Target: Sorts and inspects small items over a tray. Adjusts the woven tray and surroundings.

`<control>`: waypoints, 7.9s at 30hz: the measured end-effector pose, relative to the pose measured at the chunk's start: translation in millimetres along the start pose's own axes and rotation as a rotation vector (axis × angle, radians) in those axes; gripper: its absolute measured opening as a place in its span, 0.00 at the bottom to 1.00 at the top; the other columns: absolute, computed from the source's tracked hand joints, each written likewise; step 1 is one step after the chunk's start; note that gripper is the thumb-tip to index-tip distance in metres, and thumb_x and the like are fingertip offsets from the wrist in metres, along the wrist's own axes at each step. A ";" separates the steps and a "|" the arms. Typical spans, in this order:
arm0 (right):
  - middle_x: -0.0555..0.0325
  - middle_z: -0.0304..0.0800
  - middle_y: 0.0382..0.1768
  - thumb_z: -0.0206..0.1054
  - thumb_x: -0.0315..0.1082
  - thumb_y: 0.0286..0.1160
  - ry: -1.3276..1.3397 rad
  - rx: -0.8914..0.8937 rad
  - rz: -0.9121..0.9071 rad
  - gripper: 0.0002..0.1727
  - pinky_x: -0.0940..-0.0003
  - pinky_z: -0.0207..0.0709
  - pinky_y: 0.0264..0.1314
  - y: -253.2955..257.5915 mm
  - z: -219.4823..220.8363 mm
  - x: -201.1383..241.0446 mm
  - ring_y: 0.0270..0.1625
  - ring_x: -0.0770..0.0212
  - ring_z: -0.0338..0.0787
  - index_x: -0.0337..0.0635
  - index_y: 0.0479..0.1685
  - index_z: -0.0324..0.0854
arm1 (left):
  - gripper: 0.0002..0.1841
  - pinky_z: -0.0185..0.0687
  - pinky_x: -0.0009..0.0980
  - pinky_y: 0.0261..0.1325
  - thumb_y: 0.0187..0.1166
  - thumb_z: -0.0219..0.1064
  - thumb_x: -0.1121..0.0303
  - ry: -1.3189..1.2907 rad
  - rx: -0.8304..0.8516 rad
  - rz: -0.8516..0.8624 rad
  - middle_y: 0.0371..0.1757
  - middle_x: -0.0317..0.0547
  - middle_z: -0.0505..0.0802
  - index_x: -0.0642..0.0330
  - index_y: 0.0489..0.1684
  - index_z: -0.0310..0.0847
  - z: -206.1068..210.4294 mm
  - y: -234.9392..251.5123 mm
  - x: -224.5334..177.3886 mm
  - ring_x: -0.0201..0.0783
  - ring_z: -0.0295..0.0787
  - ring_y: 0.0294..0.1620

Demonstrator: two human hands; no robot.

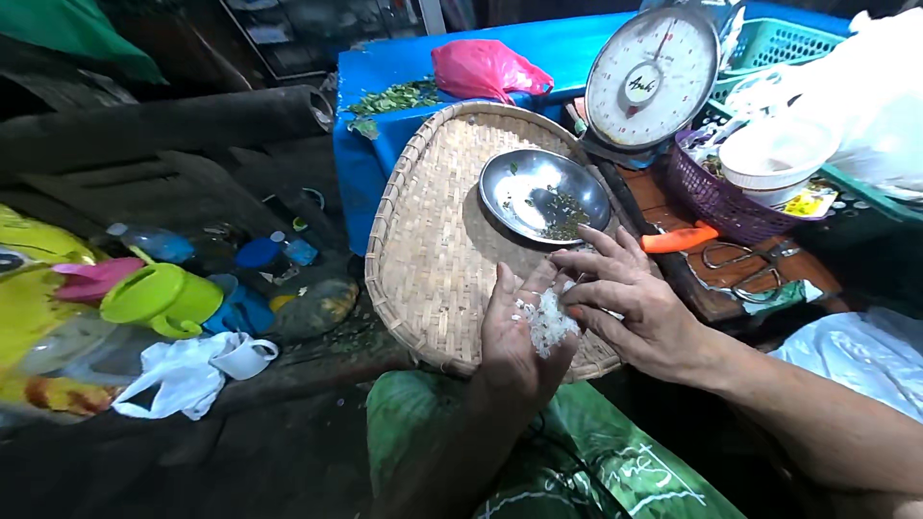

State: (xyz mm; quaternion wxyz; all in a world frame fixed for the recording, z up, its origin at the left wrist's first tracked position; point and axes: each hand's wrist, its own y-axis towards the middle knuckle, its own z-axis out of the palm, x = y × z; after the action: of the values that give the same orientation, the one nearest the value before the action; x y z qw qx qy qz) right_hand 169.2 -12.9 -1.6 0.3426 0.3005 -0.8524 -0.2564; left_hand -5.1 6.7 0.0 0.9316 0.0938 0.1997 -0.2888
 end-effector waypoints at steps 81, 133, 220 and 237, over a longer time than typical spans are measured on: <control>0.49 0.88 0.69 0.62 0.34 0.81 -0.172 0.018 -0.064 0.12 0.20 0.36 0.87 1.6 -15.7 8.1 0.88 0.37 0.65 0.44 0.37 0.92 | 0.41 0.82 0.36 0.67 0.86 0.29 0.35 -0.007 0.111 -0.059 0.68 0.50 0.86 0.60 0.76 0.72 -3.8 -2.0 -2.2 0.40 0.85 0.67; 0.46 0.80 0.78 0.59 0.37 0.84 -0.204 0.035 -0.086 0.14 0.21 0.34 0.88 -2.5 -17.5 2.4 0.91 0.35 0.58 0.46 0.42 0.92 | 0.44 0.79 0.38 0.68 0.84 0.27 0.31 -0.095 -0.070 -0.003 0.67 0.50 0.85 0.59 0.74 0.71 6.4 10.0 10.4 0.42 0.83 0.68; 0.50 0.89 0.67 0.62 0.34 0.81 -0.190 0.144 -0.047 0.12 0.23 0.35 0.89 1.8 -29.1 17.8 0.89 0.38 0.65 0.44 0.36 0.92 | 0.45 0.78 0.38 0.69 0.82 0.26 0.30 -0.018 0.082 -0.006 0.67 0.50 0.85 0.59 0.76 0.71 -2.7 6.3 12.9 0.41 0.82 0.68; 0.51 0.88 0.69 0.62 0.39 0.83 -0.253 0.144 -0.014 0.14 0.20 0.36 0.87 2.6 -28.6 12.7 0.87 0.38 0.66 0.46 0.43 0.93 | 0.46 0.75 0.41 0.73 0.82 0.24 0.31 -0.006 0.118 -0.039 0.68 0.50 0.84 0.60 0.77 0.70 -1.1 4.7 13.0 0.42 0.81 0.69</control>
State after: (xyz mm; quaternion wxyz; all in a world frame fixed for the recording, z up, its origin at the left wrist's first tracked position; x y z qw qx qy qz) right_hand 182.0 -26.5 23.6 0.2084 0.2953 -0.9029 -0.2328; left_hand 7.0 4.4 -6.3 0.9192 0.1436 0.1812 -0.3187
